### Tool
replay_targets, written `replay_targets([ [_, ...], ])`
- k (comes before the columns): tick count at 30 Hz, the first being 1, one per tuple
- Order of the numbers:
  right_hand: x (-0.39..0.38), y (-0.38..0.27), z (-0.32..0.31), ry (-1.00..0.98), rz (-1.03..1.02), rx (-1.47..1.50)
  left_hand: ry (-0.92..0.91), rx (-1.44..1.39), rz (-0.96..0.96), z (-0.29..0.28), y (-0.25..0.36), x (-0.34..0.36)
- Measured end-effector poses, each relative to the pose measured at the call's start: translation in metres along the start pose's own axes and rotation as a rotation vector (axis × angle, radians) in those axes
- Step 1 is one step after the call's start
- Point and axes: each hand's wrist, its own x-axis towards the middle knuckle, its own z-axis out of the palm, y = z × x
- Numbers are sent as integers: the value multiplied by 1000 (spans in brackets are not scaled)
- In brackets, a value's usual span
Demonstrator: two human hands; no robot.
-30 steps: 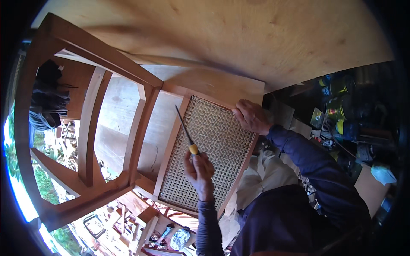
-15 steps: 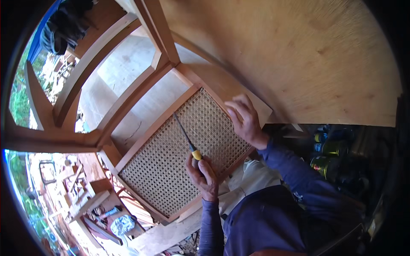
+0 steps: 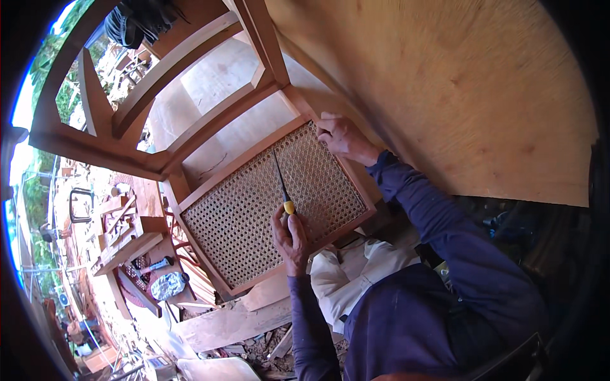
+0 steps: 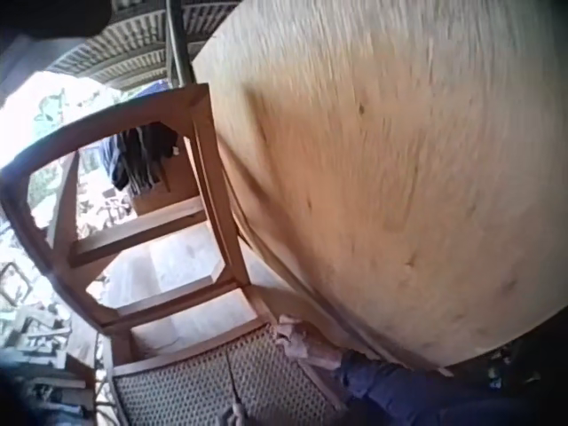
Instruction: The recorder is repairing or installing caning on the seat of a wooden chair using a chisel and a hammer.
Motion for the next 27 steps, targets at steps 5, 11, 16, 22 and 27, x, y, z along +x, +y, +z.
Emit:
replay_targets([
  [5, -6, -7, 7, 58, -126, -256, -20, 6, -25, 6, -1, 0],
  [11, -25, -5, 5, 98, -57, -282, 4, 94, 25, 21, -1, -9],
  [16, -110, -28, -2, 331, 58, -10, 25, 6, 18, 65, 2, -41],
  [22, -190, -37, 5, 246, 69, -32, 111, 490, 250, 126, 21, -44],
  [27, -187, -24, 10, 269, 71, -12, 134, 589, 143, 141, 31, -43],
])
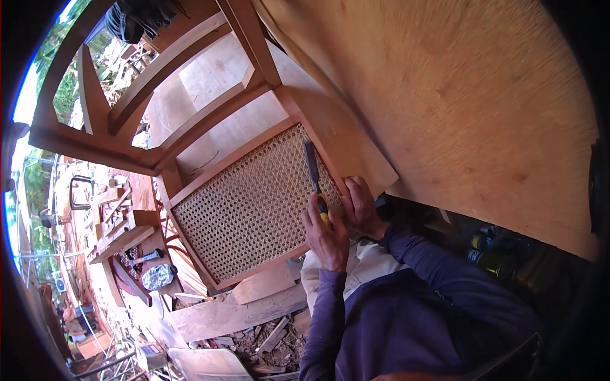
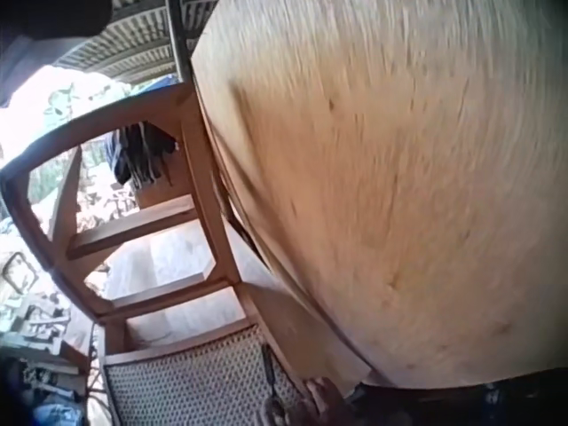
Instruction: The recorder is repairing or installing caning on the seat of a wooden chair using a chisel and a hammer.
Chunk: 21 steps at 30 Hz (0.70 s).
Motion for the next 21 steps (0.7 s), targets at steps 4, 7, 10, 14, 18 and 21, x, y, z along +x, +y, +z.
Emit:
replay_targets([
  [4, -1, 6, -2, 3, -26, 7, 31, -11, 27, 8, 1, 2],
  [7, 2, 7, -5, 1, 6, 21, 3, -15, -9, 9, -2, 8],
  [10, 0, 8, -5, 10, -9, 24, 32, -62, 34, 13, -5, 3],
  [14, -1, 7, -6, 3, -10, 37, 85, 40, 47, 13, 2, 1],
  [18, 0, 9, -5, 15, -23, 55, 111, 92, 68, 16, -3, 2],
  [21, -2, 13, -5, 9, -31, 53, 134, 127, 73, 24, -3, 1],
])
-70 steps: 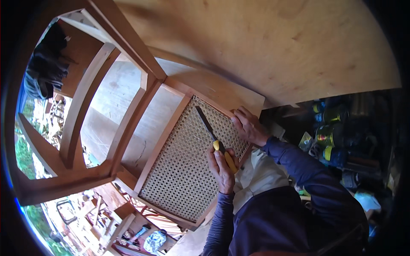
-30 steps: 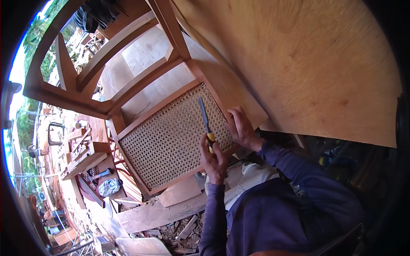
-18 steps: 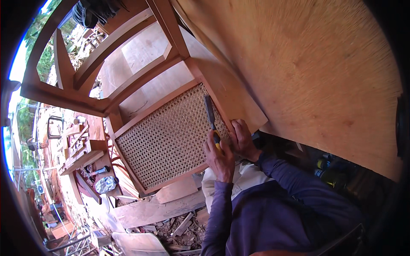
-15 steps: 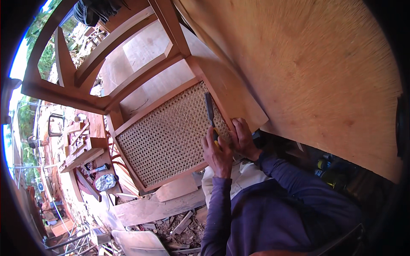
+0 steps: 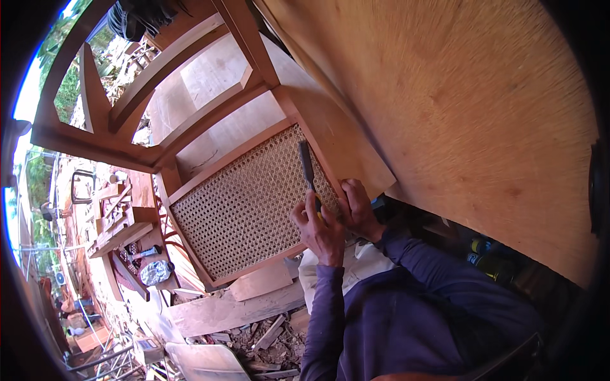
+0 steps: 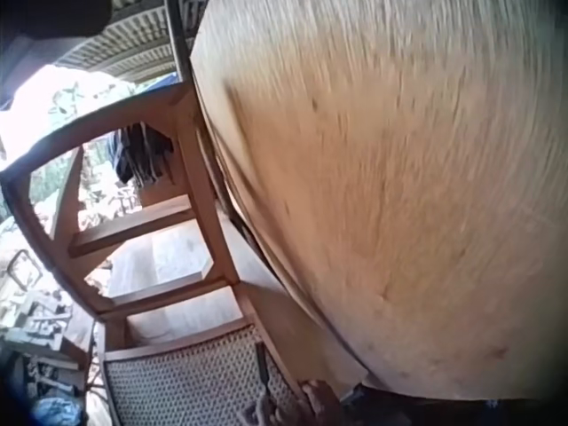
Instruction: The recorder is repairing or installing caning on the seat of a wooden chair using a chisel and a hammer.
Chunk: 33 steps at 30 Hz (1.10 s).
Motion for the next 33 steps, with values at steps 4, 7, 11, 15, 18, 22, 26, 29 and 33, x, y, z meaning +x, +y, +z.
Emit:
replay_targets([
  [4, 2, 5, 2, -2, 13, 5, 8, 31, -16, 2, 8, 3],
  [7, 3, 2, 2, -7, 15, 14, -88, -146, -19, -15, -2, 12],
  [11, 6, -2, -1, -9, 26, 22, -121, -188, -16, -23, -11, 18],
  [15, 4, 2, -6, -27, 37, 1, -147, -150, 24, -23, -15, 21],
  [18, 10, 0, -7, -17, 46, -4, -156, -156, 38, -22, -14, 25],
  [22, 8, 0, -4, -51, 66, -1, -139, -112, 42, -24, -14, 28],
  [26, 8, 3, -4, -59, 63, -2, -150, -101, 54, -23, -16, 34],
  [29, 10, 4, -5, -78, 67, -11, -160, -64, 43, -22, -17, 37],
  [33, 13, 5, -3, -41, 41, -28, -156, -216, -12, -20, -15, 42],
])
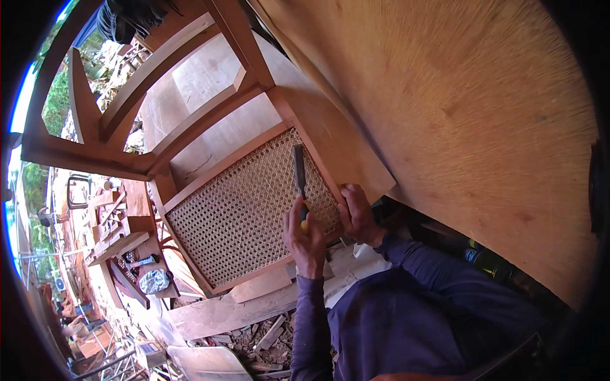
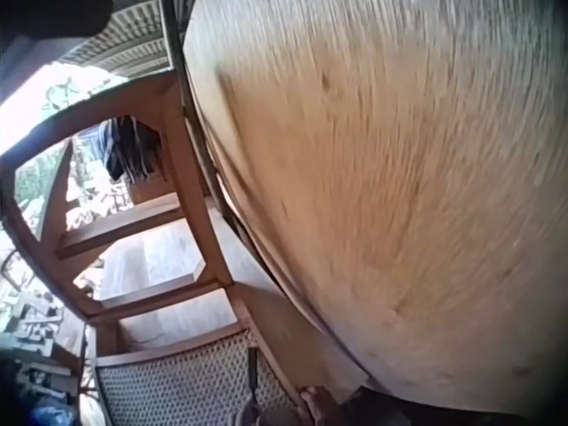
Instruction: The recorder is repairing or installing caning on the seat of a wooden chair using a chisel and a hammer.
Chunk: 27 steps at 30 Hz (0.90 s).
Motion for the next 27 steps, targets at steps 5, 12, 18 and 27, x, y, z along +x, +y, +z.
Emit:
replay_targets([
  [5, -3, -3, 5, 16, -6, 5, 29, 72, 18, 1, 1, -5],
  [12, -2, -6, 3, 19, -17, 19, 4, -268, -148, 4, -8, -4],
  [18, -8, -8, 6, 18, -12, 33, 113, -182, -62, 3, -9, -26],
  [27, -9, -12, -1, -10, 12, 27, 13, 80, 37, -15, -8, -17],
])
